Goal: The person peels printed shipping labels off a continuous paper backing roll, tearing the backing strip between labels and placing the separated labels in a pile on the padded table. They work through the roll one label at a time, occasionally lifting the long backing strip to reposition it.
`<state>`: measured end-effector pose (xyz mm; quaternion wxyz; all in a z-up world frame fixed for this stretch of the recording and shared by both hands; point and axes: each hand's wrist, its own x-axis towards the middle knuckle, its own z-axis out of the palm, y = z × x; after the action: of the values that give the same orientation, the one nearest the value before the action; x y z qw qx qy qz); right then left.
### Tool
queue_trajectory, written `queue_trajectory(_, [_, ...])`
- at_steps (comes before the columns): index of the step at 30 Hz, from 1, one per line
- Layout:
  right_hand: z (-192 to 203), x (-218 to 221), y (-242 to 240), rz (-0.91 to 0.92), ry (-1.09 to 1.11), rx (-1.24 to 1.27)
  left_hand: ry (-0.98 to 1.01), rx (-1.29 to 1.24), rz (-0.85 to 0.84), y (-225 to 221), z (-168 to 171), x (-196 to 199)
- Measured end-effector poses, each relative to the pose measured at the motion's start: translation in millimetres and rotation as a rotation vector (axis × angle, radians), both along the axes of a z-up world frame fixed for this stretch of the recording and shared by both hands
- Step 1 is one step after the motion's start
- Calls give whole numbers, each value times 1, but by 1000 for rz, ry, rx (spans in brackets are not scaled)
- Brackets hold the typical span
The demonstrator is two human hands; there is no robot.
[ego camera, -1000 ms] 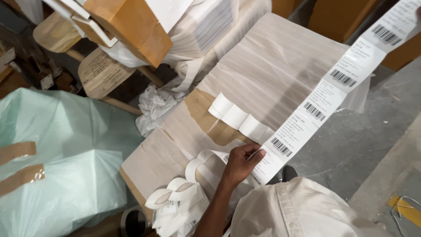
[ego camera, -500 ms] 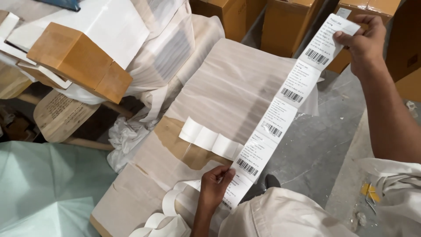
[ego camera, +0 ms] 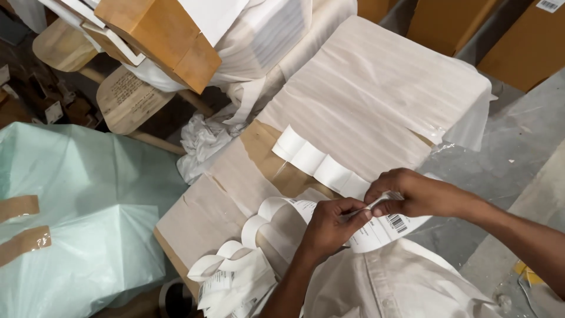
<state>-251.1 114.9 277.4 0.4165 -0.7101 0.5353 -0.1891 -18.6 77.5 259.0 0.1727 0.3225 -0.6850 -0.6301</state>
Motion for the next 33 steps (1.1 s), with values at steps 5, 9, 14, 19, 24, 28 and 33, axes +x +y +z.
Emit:
queue_trajectory(5, [-5, 0, -12, -70, -3, 315, -61, -9, -10, -6, -11, -5])
queue_trajectory(9, [-11, -1, -18, -64, 62, 306, -130, -83, -18, -10, -17, -12])
queue_trajectory(14, [-17, -1, -17, -73, 67, 274, -102, -184, 24, -9, -22, -16])
queue_trajectory(19, [-17, 3, -8, -213, 104, 337, -35, -228, 46, -5, -28, -18])
queue_trajectory(24, [-40, -7, 0, -308, -41, 339, 19, -251, 48, -1, -30, -24])
queue_trajectory(28, [-46, -6, 3, -364, -112, 349, -3, -279, 48, -1, -29, -23])
queue_trajectory(33, [-56, -2, 10, -415, -190, 324, 76, -228, 65, 4, -37, -21])
